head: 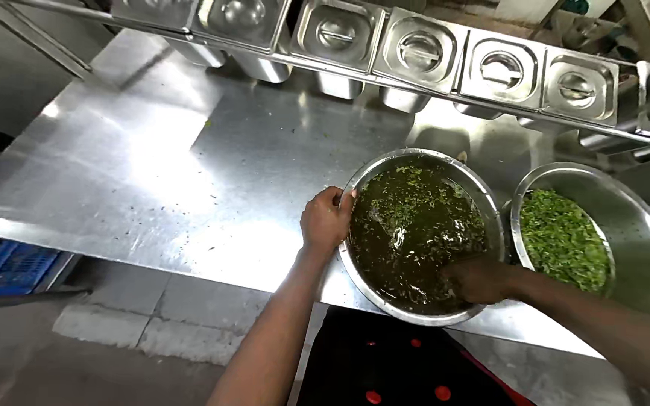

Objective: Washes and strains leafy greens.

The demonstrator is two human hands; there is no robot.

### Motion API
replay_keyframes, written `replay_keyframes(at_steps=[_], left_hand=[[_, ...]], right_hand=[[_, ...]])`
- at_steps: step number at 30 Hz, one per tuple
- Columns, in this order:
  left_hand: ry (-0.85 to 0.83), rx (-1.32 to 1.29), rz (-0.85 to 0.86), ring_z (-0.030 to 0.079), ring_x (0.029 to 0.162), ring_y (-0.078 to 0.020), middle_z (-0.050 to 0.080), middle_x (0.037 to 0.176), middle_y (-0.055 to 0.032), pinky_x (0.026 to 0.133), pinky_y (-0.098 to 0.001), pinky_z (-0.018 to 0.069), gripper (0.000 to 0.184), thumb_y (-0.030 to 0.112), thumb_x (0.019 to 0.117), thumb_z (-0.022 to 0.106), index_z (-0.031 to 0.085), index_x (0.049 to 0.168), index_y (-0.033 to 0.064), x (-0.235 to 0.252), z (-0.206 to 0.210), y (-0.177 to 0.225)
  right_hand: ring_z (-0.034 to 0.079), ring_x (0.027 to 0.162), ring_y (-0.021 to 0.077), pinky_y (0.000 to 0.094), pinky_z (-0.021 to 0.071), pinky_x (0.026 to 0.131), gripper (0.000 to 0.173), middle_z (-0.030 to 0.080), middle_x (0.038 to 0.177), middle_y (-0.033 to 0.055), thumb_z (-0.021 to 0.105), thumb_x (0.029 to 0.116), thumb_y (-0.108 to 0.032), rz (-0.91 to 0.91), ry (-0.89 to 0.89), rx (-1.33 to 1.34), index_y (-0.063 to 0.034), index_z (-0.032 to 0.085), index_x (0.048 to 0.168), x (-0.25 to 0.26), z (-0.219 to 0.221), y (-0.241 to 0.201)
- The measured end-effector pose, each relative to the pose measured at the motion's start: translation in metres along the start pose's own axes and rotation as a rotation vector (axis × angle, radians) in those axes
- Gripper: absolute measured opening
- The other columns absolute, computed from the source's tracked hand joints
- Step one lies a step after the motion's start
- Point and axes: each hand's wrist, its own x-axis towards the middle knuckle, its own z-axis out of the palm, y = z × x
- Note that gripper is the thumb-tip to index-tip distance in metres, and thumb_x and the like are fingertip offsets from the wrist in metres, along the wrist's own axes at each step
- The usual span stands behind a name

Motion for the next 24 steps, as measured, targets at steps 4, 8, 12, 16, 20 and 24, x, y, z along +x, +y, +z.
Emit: replay_keyframes(at_steps=[4,8,12,16,20,24], left_hand=[[0.005,0.001,0.006,0.07,0.083,-0.0296,0.072,0.089,-0.0104,0.073,-0.0585,0.0539,0.039,0.046,0.1038,0.056,0.072,0.104,0.0105,0.001,0.001,-0.001],[0.009,0.004,-0.01,0.069,0.082,-0.0288,0.071,0.089,-0.0093,0.073,-0.0578,0.0539,0.039,0.047,0.1037,0.056,0.071,0.103,0.0115,0.001,0.001,-0.001],[-0.012,-0.015,-0.031,0.071,0.091,-0.0322,0.073,0.099,-0.0123,0.08,-0.0617,0.0542,0.041,0.048,0.1049,0.054,0.072,0.108,0.0111,-0.001,-0.002,-0.001],[0.001,-0.031,-0.028,0.07,0.083,-0.0305,0.072,0.09,-0.0111,0.074,-0.0595,0.0544,0.04,0.046,0.1057,0.053,0.071,0.102,0.0103,-0.002,0.003,-0.001],[0.0,-0.039,-0.032,0.068,0.077,-0.0288,0.07,0.086,-0.01,0.069,-0.0575,0.0538,0.039,0.046,0.1055,0.054,0.071,0.101,0.0112,-0.001,0.002,-0.001],[-0.011,-0.089,-0.033,0.07,0.084,-0.0288,0.072,0.091,-0.0107,0.076,-0.0572,0.0543,0.037,0.043,0.1044,0.057,0.072,0.104,0.0094,-0.001,0.001,-0.001]], right_hand=[[0.057,0.123,0.0401,0.0605,0.046,0.102,0.029,0.064,0.126,0.019,0.061,0.0992,-0.019,0.058,0.094,-0.087,-0.0043,0.067,0.123,-0.013,0.008,0.005],[0.057,0.125,0.0341,0.0524,0.0447,0.107,0.032,0.065,0.127,0.0139,0.047,0.1062,-0.026,-0.103,0.268,-0.182,-0.0077,0.068,0.122,-0.017,0.027,0.02],[0.066,0.112,0.0344,0.0535,0.0503,0.1,0.056,0.071,0.107,0.0146,0.031,0.1096,-0.046,-0.275,0.548,-0.232,-0.0062,0.07,0.104,-0.007,0.049,0.033],[0.07,0.088,0.0351,0.0548,0.0568,0.078,0.066,0.068,0.084,0.0151,0.03,0.1076,-0.057,-0.396,0.582,-0.244,-0.0043,0.066,0.087,-0.005,0.051,0.037],[0.065,0.065,0.0247,0.0467,0.0548,0.063,0.05,0.064,0.07,0.011,0.049,0.105,-0.04,-0.365,0.701,0.387,-0.0003,0.071,0.085,-0.009,0.035,0.031],[0.065,0.059,0.017,0.0337,0.0586,0.055,0.048,0.065,0.072,0.0064,0.039,0.1112,-0.04,-0.089,0.555,1.344,-0.0025,0.063,0.093,-0.002,-0.022,0.008]])
